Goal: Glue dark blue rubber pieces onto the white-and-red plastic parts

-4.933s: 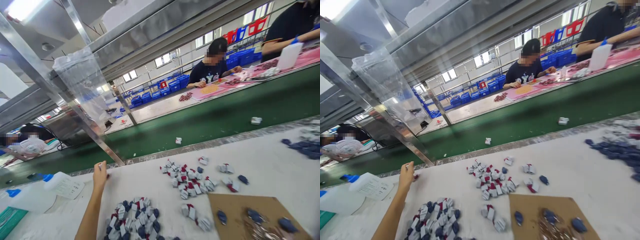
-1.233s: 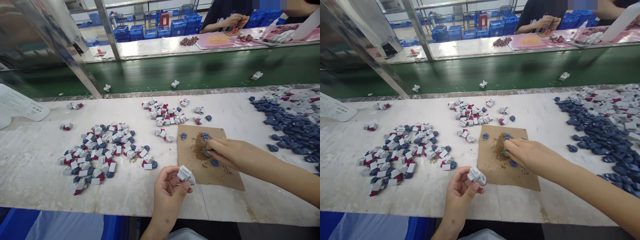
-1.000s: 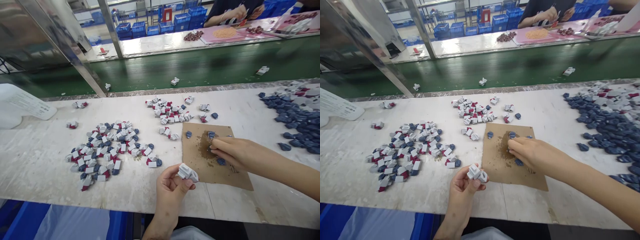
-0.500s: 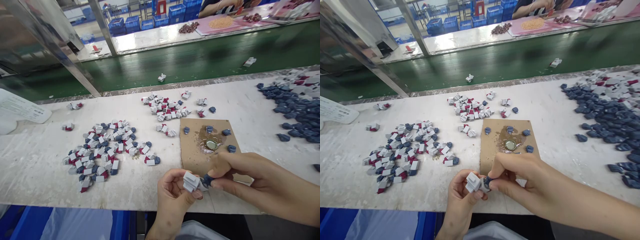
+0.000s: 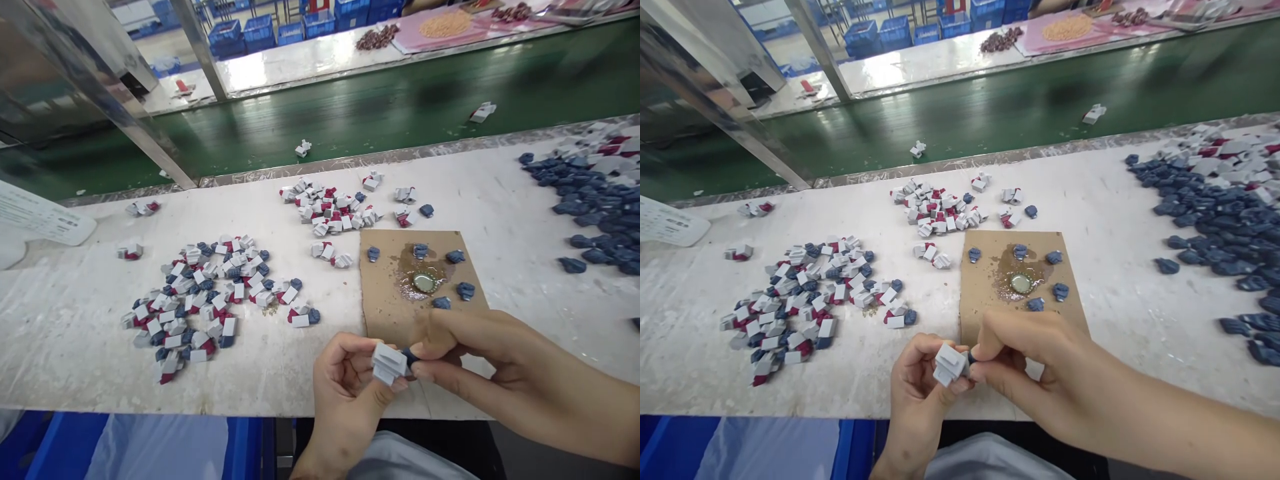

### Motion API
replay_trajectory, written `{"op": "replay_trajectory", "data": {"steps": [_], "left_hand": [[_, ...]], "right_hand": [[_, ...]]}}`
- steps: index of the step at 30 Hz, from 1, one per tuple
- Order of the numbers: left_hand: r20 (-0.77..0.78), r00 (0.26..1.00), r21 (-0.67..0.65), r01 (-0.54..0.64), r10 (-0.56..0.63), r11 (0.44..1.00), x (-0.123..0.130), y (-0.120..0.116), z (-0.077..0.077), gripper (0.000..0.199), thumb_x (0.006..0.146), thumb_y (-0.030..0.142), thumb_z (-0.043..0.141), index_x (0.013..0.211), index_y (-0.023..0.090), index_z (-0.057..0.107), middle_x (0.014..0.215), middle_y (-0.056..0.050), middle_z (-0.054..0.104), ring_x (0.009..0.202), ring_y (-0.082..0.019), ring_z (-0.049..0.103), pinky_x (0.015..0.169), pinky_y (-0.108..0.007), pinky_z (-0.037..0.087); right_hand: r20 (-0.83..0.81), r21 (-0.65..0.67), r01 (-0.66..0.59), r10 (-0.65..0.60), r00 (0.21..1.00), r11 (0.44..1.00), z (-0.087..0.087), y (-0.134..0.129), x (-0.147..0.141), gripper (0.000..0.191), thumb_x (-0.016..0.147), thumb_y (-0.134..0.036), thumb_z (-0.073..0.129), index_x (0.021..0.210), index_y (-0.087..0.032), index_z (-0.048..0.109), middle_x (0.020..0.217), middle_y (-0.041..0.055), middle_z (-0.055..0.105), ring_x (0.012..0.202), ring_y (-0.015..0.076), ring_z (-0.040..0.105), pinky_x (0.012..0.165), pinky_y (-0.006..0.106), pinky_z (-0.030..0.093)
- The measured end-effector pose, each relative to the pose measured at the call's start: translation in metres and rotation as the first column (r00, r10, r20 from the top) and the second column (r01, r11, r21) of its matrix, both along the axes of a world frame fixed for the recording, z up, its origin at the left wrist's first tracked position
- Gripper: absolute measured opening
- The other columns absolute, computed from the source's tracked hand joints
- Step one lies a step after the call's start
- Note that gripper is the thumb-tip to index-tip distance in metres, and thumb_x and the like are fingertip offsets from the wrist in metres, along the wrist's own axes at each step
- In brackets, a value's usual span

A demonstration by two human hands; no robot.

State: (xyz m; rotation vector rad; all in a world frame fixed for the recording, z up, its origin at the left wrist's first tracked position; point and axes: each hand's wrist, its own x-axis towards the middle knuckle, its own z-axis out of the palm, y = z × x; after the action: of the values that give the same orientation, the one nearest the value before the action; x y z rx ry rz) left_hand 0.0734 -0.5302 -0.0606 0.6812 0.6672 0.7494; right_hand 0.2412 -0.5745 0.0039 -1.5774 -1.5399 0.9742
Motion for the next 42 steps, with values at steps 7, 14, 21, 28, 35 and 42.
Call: {"op": "replay_trajectory", "data": {"steps": [7, 14, 21, 28, 35, 42], "left_hand": [[-0.244, 0.969, 0.289, 0.117, -0.045, 0.950, -0.005, 0.007, 0.007, 0.032, 0.080, 0.043, 0.072, 0.102, 0.023, 0.063, 0.076, -0.001, 0.063, 0.061, -0.014, 0.057, 0.054, -0.023, 0.048], [-0.366, 0.930, 0.545, 0.243, -0.033, 0.803, -0.006, 0.015, 0.012, 0.025, 0.096, 0.042, 0.045, 0.085, 0.022, 0.055, 0.056, 0.004, 0.044, 0.046, -0.012, 0.040, 0.047, -0.025, 0.031], [-0.331, 0.942, 0.615, 0.171, 0.056, 0.769, 0.007, 0.002, 0.007, 0.030, 0.096, 0.043, 0.042, 0.086, 0.021, 0.059, 0.076, -0.005, 0.062, 0.070, -0.020, 0.058, 0.066, -0.031, 0.046], [-0.316, 0.898, 0.775, 0.059, 0.306, 0.629, 0.004, -0.005, -0.005, 0.029, 0.095, 0.033, 0.041, 0.081, 0.022, 0.064, 0.067, -0.003, 0.061, 0.063, -0.019, 0.058, 0.066, -0.032, 0.049], [-0.388, 0.805, 0.826, 0.088, 0.449, 0.556, -0.002, -0.003, 0.004, 0.032, 0.093, 0.028, 0.037, 0.087, 0.019, 0.067, 0.077, -0.008, 0.070, 0.072, -0.021, 0.066, 0.068, -0.030, 0.053], [-0.545, 0.659, 0.794, 0.209, 0.518, 0.571, -0.040, 0.047, 0.007, 0.028, 0.094, 0.030, 0.035, 0.096, 0.020, 0.060, 0.086, -0.008, 0.072, 0.080, -0.023, 0.069, 0.071, -0.032, 0.051]], "right_hand": [[-0.196, -0.171, 0.020, -0.054, 0.979, 0.985, -0.015, -0.003, -0.008, 0.023, 0.091, -0.039, 0.060, 0.078, -0.021, 0.054, 0.070, -0.0001, 0.059, 0.060, 0.0119, 0.058, 0.051, 0.020, 0.046], [-0.266, -0.068, 0.221, -0.231, 0.936, 0.973, -0.011, 0.011, -0.011, 0.048, 0.093, -0.065, 0.042, 0.087, -0.025, 0.067, 0.084, 0.0035, 0.063, 0.078, 0.0170, 0.060, 0.071, 0.028, 0.051], [-0.682, -0.359, 0.057, -0.303, 0.666, 0.932, -0.005, 0.043, -0.054, 0.072, 0.078, -0.086, 0.039, 0.084, -0.019, 0.065, 0.074, 0.0069, 0.069, 0.070, 0.0200, 0.064, 0.068, 0.034, 0.053], [-0.695, -0.125, 0.206, -0.234, 0.680, 0.970, -0.018, 0.027, -0.073, 0.074, 0.085, -0.082, 0.030, 0.074, -0.019, 0.067, 0.063, 0.0063, 0.067, 0.064, 0.0192, 0.064, 0.063, 0.029, 0.051], [-0.673, -0.124, 0.159, -0.201, 0.712, 0.979, -0.022, 0.039, -0.089, 0.069, 0.083, -0.082, 0.038, 0.062, -0.020, 0.058, 0.057, 0.0046, 0.062, 0.056, 0.0163, 0.057, 0.055, 0.026, 0.045], [-0.631, -0.168, 0.151, -0.224, 0.743, 0.974, -0.032, 0.101, -0.123, 0.071, 0.084, -0.081, 0.014, 0.071, -0.021, 0.049, 0.060, 0.0046, 0.060, 0.058, 0.0178, 0.061, 0.056, 0.029, 0.051]]}}
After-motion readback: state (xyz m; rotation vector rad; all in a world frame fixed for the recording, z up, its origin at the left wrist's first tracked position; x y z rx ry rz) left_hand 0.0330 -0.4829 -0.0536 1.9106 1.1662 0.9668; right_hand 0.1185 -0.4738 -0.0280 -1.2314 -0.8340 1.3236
